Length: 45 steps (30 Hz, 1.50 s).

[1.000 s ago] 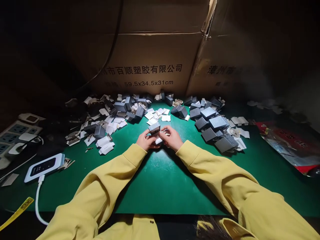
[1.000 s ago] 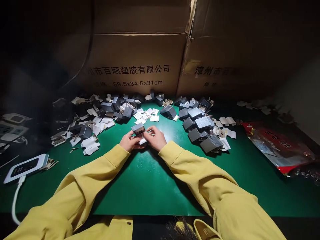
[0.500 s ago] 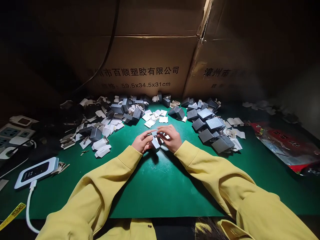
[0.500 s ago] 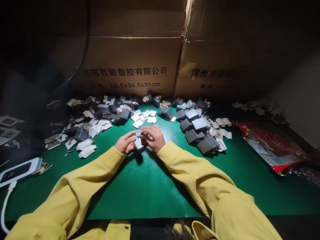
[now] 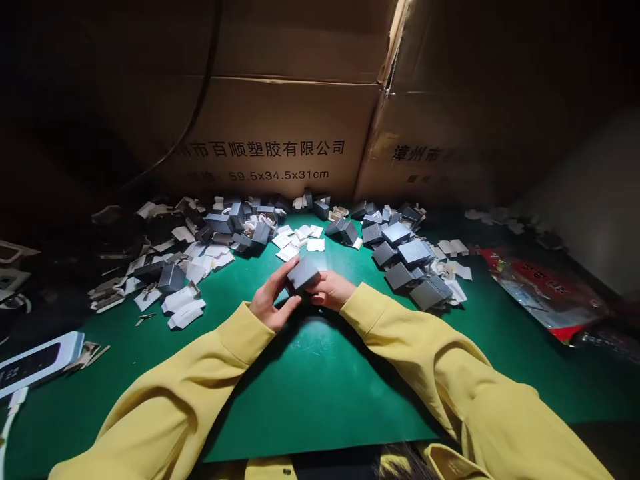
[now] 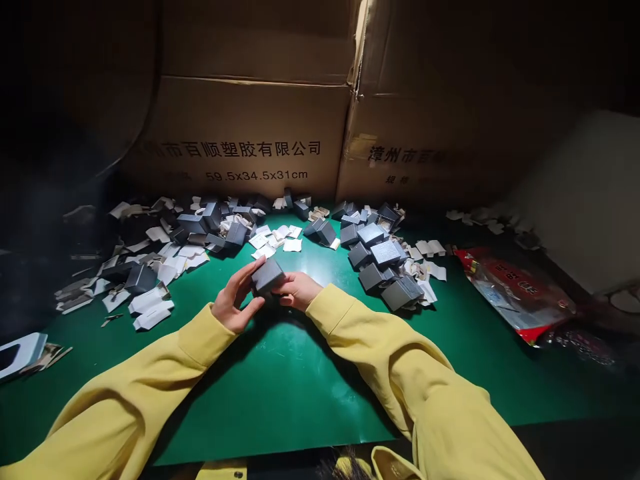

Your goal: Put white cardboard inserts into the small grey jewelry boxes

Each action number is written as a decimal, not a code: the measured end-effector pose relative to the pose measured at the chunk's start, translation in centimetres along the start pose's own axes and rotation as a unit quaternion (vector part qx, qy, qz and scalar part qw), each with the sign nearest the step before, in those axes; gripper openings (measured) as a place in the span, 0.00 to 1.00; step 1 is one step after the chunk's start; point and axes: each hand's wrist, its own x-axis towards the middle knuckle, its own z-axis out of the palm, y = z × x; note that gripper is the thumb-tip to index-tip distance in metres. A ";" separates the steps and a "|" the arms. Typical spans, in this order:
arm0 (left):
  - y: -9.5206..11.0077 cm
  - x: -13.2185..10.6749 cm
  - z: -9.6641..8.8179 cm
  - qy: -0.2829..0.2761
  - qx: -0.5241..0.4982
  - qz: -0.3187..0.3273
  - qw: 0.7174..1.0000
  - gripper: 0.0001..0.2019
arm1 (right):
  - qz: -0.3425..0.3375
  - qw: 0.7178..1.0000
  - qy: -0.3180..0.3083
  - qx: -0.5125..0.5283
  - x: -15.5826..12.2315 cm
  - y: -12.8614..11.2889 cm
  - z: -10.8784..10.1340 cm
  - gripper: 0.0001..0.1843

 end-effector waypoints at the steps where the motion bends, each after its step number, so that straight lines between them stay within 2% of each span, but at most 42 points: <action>1: 0.2 0.0 -0.1 -0.013 0.018 0.025 0.999 0.35 | 0.006 1.000 -0.012 0.007 -0.1 -0.1 0.0 0.15; 6: 0.6 0.6 -0.4 -0.074 0.071 0.143 0.984 0.35 | 0.002 0.999 -0.053 -0.007 -0.3 -0.2 0.1 0.15; 10: 0.1 0.6 -0.4 -0.078 0.112 0.159 0.978 0.32 | -0.018 0.998 -0.057 -0.021 -0.2 0.2 0.1 0.17; 14: -0.6 0.3 -0.4 -0.078 0.164 0.185 0.966 0.33 | -0.052 0.995 -0.052 -0.063 -0.1 0.5 -0.2 0.14; 18: -1.2 0.4 -0.2 -0.043 0.186 0.201 0.961 0.31 | -0.029 0.996 -0.008 -0.083 0.0 0.6 -0.4 0.16; 22: -1.4 0.7 -0.4 -0.007 0.199 0.201 0.959 0.29 | -0.035 0.999 0.010 -0.029 0.1 0.9 -0.2 0.23; 26: -1.0 1.8 -0.4 0.015 0.253 0.239 0.937 0.30 | -0.093 0.995 0.016 0.012 0.3 0.6 0.1 0.25; 29: -0.6 4.4 1.3 0.054 0.250 0.260 0.931 0.31 | -0.179 0.981 0.070 -0.011 0.5 -1.0 -0.8 0.27; 32: -0.7 8.6 4.6 0.084 0.233 0.276 0.929 0.31 | -0.281 0.947 0.137 -0.072 -0.3 -4.2 -3.5 0.34; 34: -0.7 11.9 7.3 0.079 0.217 0.288 0.929 0.30 | -0.330 0.914 0.192 -0.138 -1.7 -6.6 -6.0 0.32; 35: -0.7 13.4 8.7 0.070 0.223 0.288 0.929 0.29 | -0.339 0.894 0.230 -0.182 -2.5 -7.8 -7.4 0.30; 37: -0.6 16.2 11.4 0.035 0.270 0.275 0.922 0.28 | -0.342 0.823 0.337 -0.304 -4.2 -9.6 -10.3 0.23; 39: -0.4 18.3 13.8 -0.054 0.350 0.212 0.911 0.28 | -0.303 0.719 0.449 -0.436 -5.5 -10.7 -13.0 0.20; 40: -0.3 19.1 14.9 -0.090 0.388 0.160 0.903 0.30 | -0.273 0.679 0.480 -0.484 -5.9 -11.0 -14.2 0.19; 41: -0.3 19.8 15.8 -0.115 0.416 0.115 0.895 0.29 | -0.234 0.651 0.506 -0.515 -6.2 -11.0 -15.2 0.18; 42: -0.4 20.3 16.6 -0.128 0.439 0.078 0.886 0.28 | -0.179 0.646 0.514 -0.535 -6.3 -11.0 -16.1 0.17; 45: -0.7 21.6 18.2 -0.148 0.469 -0.017 0.870 0.27 | -0.050 0.665 0.488 -0.563 -6.2 -10.7 -18.1 0.17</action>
